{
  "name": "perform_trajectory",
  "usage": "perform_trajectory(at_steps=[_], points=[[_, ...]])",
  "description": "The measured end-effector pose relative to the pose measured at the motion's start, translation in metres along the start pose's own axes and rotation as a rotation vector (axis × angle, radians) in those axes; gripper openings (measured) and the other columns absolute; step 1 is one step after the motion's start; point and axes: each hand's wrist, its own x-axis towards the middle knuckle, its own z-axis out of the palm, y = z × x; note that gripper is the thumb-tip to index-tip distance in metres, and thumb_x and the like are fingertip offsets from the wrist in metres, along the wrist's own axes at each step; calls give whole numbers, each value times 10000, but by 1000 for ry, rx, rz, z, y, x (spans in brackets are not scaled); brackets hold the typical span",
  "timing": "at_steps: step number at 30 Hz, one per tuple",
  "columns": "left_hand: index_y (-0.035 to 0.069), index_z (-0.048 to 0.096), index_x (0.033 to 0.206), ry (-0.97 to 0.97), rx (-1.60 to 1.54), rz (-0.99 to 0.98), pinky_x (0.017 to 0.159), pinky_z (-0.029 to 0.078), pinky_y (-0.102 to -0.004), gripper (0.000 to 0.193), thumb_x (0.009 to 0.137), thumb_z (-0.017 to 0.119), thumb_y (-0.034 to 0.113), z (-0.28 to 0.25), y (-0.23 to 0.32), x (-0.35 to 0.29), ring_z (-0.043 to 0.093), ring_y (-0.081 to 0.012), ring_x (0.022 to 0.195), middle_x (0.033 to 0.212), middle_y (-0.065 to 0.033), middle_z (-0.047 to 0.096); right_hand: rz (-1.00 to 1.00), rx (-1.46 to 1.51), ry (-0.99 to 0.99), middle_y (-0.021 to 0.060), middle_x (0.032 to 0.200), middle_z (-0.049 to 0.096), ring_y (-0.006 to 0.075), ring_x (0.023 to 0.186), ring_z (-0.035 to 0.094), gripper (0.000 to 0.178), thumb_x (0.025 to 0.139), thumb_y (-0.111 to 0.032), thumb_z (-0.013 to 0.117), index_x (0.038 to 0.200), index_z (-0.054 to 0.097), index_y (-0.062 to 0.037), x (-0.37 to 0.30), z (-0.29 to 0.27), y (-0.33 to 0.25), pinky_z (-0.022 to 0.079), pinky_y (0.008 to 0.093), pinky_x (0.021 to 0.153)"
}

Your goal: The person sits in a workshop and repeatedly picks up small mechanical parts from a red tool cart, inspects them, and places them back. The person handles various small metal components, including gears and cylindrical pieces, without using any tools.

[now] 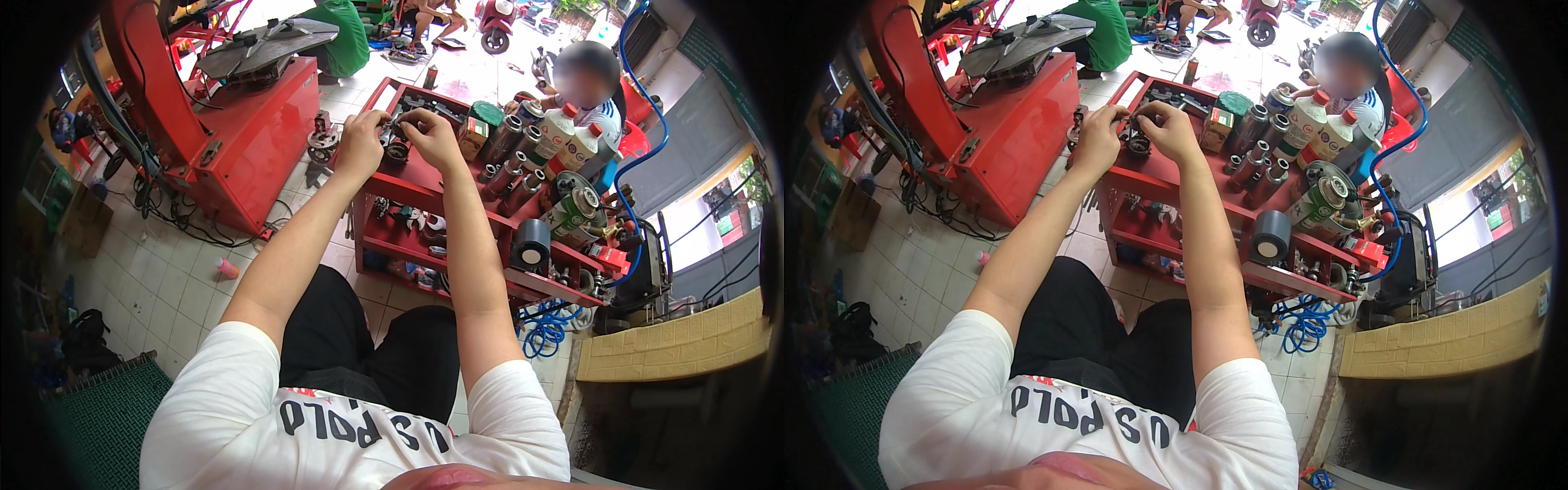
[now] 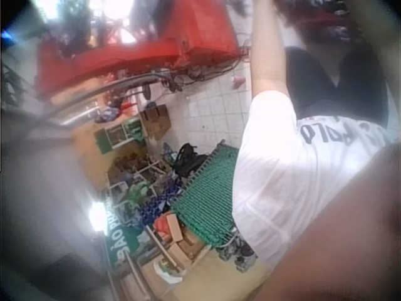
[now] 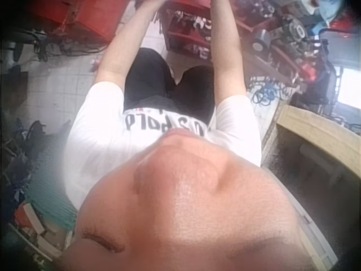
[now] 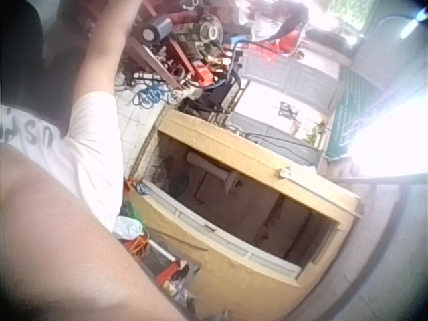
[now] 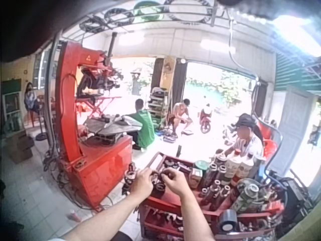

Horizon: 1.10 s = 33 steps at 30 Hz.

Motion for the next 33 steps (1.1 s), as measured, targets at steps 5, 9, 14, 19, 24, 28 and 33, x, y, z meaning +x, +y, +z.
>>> perform_trajectory(at_steps=[5, 9, 14, 19, 24, 28, 33], points=[[70, 728, 1155, 13, -4, 51, 969, 494, -467, 320, 902, 586, -64, -1, 4, -1, 633, -380, 1069, 1127, -132, 756, -23, 0, 16, 64, 937, 778, 97, 778, 676, 196, 939, -122, 707, 1088, 766, -8, 0, -1, 4, 560, 279, 735], [63, 728, 1155, 1, 27, 2, 1017, 476, -471, 280, 946, 566, -31, -3, 7, -3, 625, -377, 1125, 1114, -138, 743, 22, 31, -11, 63, 947, 775, 99, 805, 681, 198, 933, -112, 703, 1087, 755, 1, 1, 1, 4, 563, 281, 753], [54, 727, 1148, -23, 26, -19, 1014, 477, -469, 300, 921, 556, -44, -4, 6, -2, 626, -376, 1119, 1113, -137, 744, -4, 42, -10, 57, 934, 761, 92, 808, 672, 195, 920, -93, 692, 1080, 733, 10, 1, 2, 5, 559, 277, 743], [46, 721, 1152, -6, -32, 0, 1009, 483, -464, 245, 951, 595, -14, -1, 5, -3, 629, -370, 1118, 1128, -138, 738, 7, 73, -14, 47, 917, 746, 92, 809, 668, 185, 913, -80, 688, 1068, 719, 16, 2, 1, 12, 558, 274, 739], [35, 705, 1169, 6, -51, 26, 1007, 499, -465, 240, 957, 608, -22, -1, 5, -2, 640, -377, 1135, 1131, -152, 725, -29, 100, -9, 33, 904, 733, 80, 806, 653, 168, 923, -83, 691, 1056, 720, 16, 3, 5, 13, 548, 264, 731], [19, 693, 1175, 51, -101, 3, 998, 518, -465, 251, 942, 623, -46, -2, 9, -3, 649, -377, 1148, 1123, -178, 709, -1, 93, -14, 29, 897, 727, 74, 806, 645, 153, 937, -85, 693, 1052, 722, 11, 2, 4, 13, 544, 263, 732], [12, 686, 1194, 52, -105, 30, 964, 540, -469, 268, 940, 623, -47, 0, 1, -2, 680, -387, 1101, 1133, -193, 707, -51, 46, 9, 25, 898, 728, 69, 785, 633, 146, 953, -94, 700, 1059, 728, 2, 3, 7, 10, 538, 258, 724]])
